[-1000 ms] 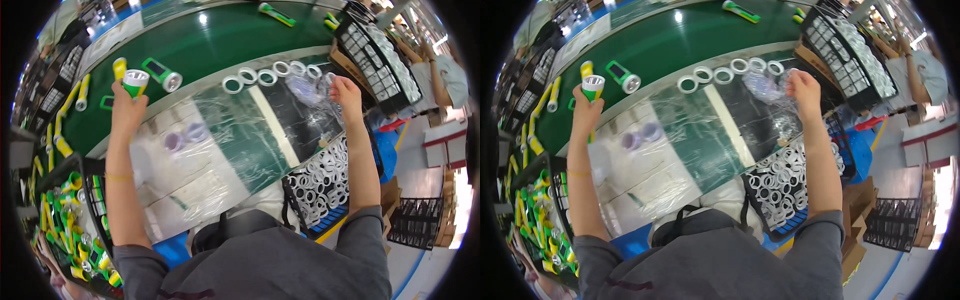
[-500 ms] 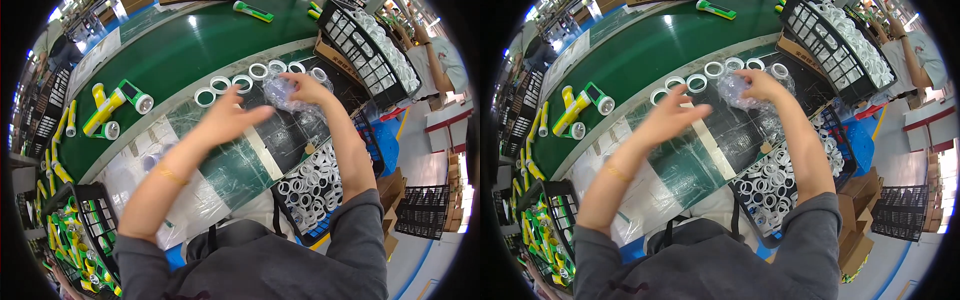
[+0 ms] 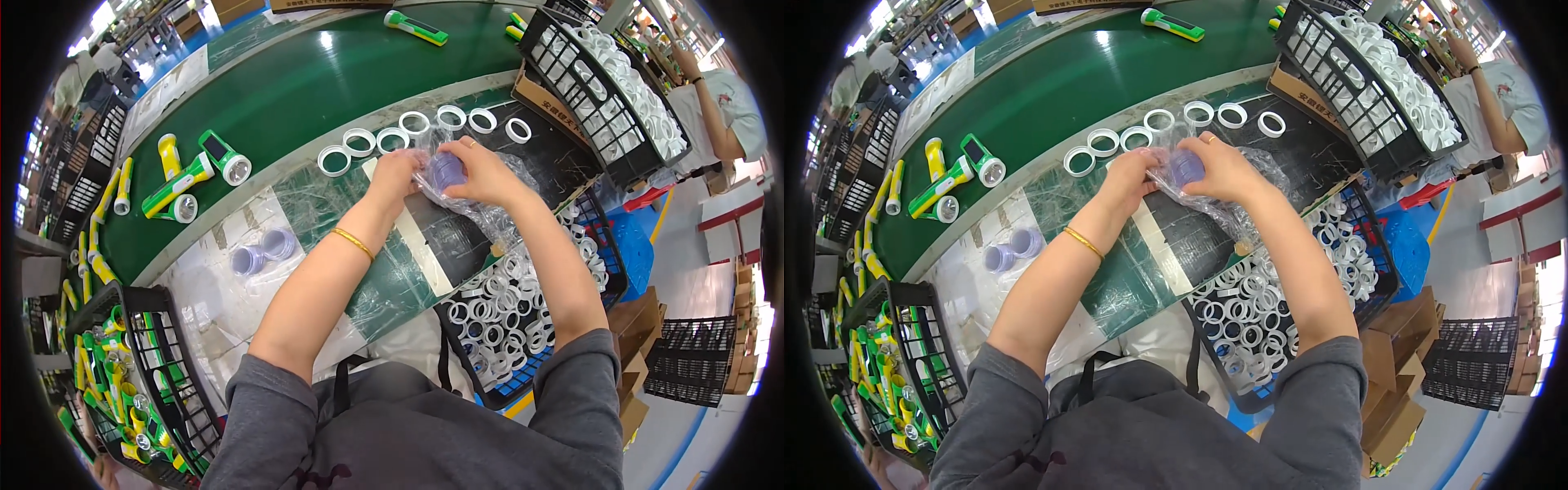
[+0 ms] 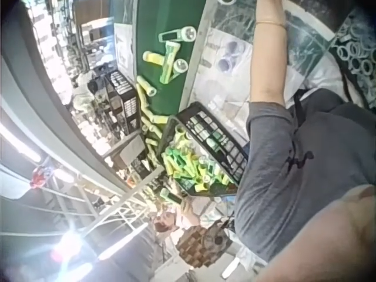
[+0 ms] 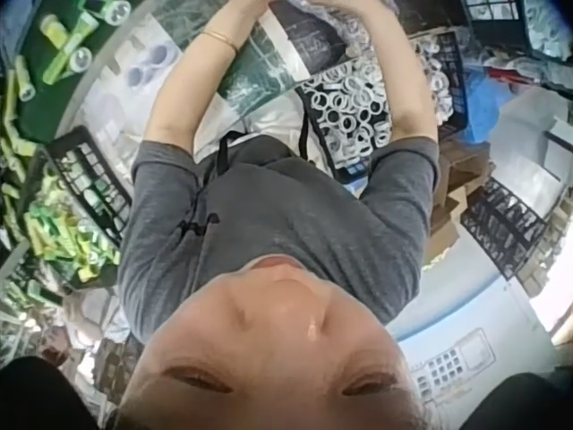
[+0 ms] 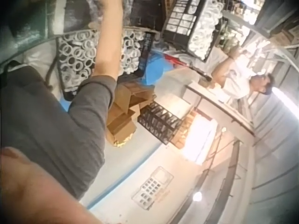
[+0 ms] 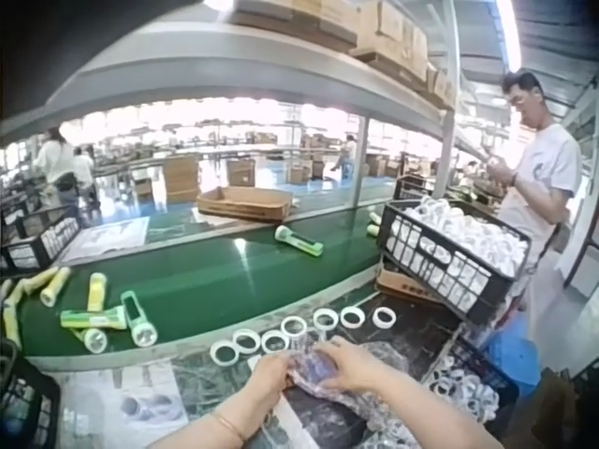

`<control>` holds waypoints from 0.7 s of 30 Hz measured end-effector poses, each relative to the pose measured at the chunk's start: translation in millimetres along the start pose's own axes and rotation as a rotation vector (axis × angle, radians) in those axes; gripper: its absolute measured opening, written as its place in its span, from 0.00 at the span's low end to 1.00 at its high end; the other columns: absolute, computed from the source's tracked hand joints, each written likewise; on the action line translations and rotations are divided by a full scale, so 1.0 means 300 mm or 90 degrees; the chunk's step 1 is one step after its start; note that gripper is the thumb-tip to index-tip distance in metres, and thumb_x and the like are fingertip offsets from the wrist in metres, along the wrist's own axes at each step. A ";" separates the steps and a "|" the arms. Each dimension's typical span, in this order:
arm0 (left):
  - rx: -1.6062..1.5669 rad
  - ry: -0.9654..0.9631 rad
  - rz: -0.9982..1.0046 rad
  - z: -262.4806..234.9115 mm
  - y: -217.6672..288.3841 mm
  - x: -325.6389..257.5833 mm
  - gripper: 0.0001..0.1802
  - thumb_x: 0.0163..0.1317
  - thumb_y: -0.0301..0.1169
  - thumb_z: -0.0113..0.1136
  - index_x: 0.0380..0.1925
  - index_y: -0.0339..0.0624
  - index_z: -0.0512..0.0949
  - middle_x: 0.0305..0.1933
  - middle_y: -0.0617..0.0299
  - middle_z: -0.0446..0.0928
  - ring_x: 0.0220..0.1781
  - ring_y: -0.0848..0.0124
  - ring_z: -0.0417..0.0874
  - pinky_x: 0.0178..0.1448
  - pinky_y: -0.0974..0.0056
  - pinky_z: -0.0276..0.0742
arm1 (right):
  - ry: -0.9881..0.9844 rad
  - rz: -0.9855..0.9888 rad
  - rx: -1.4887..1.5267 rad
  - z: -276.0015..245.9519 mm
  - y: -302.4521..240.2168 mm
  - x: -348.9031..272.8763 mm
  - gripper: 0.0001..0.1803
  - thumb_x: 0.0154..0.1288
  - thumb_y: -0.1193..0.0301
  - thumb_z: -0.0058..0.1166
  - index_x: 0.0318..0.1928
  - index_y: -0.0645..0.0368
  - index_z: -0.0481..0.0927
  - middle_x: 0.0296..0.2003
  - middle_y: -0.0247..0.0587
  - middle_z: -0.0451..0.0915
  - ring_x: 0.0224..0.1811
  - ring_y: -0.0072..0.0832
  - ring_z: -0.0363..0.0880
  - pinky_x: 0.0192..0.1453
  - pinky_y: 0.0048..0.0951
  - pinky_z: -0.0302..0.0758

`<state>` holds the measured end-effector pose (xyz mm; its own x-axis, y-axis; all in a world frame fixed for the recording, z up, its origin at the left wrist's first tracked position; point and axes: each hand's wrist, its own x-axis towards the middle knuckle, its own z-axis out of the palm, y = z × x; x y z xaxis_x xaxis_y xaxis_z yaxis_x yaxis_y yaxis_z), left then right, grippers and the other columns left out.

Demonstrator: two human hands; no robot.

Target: Assemble flashlight heads by placing lenses and reflectors onto the body and screwing on front caps.

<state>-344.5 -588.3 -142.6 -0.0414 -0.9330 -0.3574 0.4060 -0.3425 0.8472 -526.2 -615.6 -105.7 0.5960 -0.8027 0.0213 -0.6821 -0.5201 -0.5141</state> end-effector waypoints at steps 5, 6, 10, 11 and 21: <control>-0.189 0.071 -0.084 -0.071 0.040 -0.041 0.09 0.55 0.24 0.49 0.36 0.39 0.74 0.33 0.61 0.73 0.38 0.66 0.74 0.48 0.54 0.71 | 0.105 -0.084 -0.019 0.063 -0.056 -0.097 0.34 0.44 0.69 0.68 0.56 0.50 0.72 0.42 0.42 0.72 0.39 0.41 0.77 0.40 0.36 0.76; -0.238 0.020 -0.122 -0.095 0.051 -0.049 0.07 0.56 0.26 0.49 0.35 0.40 0.73 0.31 0.61 0.71 0.37 0.66 0.73 0.49 0.52 0.70 | 0.137 -0.097 -0.030 0.075 -0.055 -0.111 0.34 0.45 0.69 0.68 0.57 0.51 0.72 0.43 0.42 0.72 0.39 0.41 0.77 0.40 0.36 0.76; -0.232 0.016 -0.107 -0.076 0.058 -0.117 0.10 0.63 0.38 0.52 0.35 0.43 0.73 0.30 0.64 0.70 0.34 0.67 0.71 0.50 0.49 0.67 | 0.206 -0.162 -0.002 0.116 -0.043 -0.122 0.33 0.47 0.70 0.67 0.57 0.51 0.71 0.47 0.41 0.74 0.41 0.37 0.78 0.41 0.34 0.76; -0.167 0.075 -0.067 -0.070 0.066 -0.138 0.12 0.64 0.40 0.52 0.35 0.43 0.73 0.30 0.64 0.71 0.33 0.68 0.72 0.49 0.50 0.68 | 0.204 -0.166 -0.002 0.110 -0.051 -0.113 0.33 0.47 0.70 0.67 0.57 0.51 0.71 0.47 0.41 0.74 0.41 0.37 0.78 0.41 0.34 0.76; -0.308 0.152 0.236 -0.229 0.201 -0.213 0.07 0.66 0.33 0.52 0.30 0.47 0.69 0.21 0.67 0.65 0.18 0.76 0.64 0.22 0.66 0.67 | 0.023 0.024 0.923 0.122 -0.115 -0.096 0.24 0.62 0.67 0.58 0.56 0.66 0.72 0.49 0.40 0.78 0.47 0.25 0.78 0.50 0.25 0.76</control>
<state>-254.7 -541.7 -95.5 0.3615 -0.9108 -0.1996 0.7219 0.1379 0.6782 -504.3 -563.8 -119.8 0.5618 -0.8273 -0.0022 0.3365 0.2309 -0.9130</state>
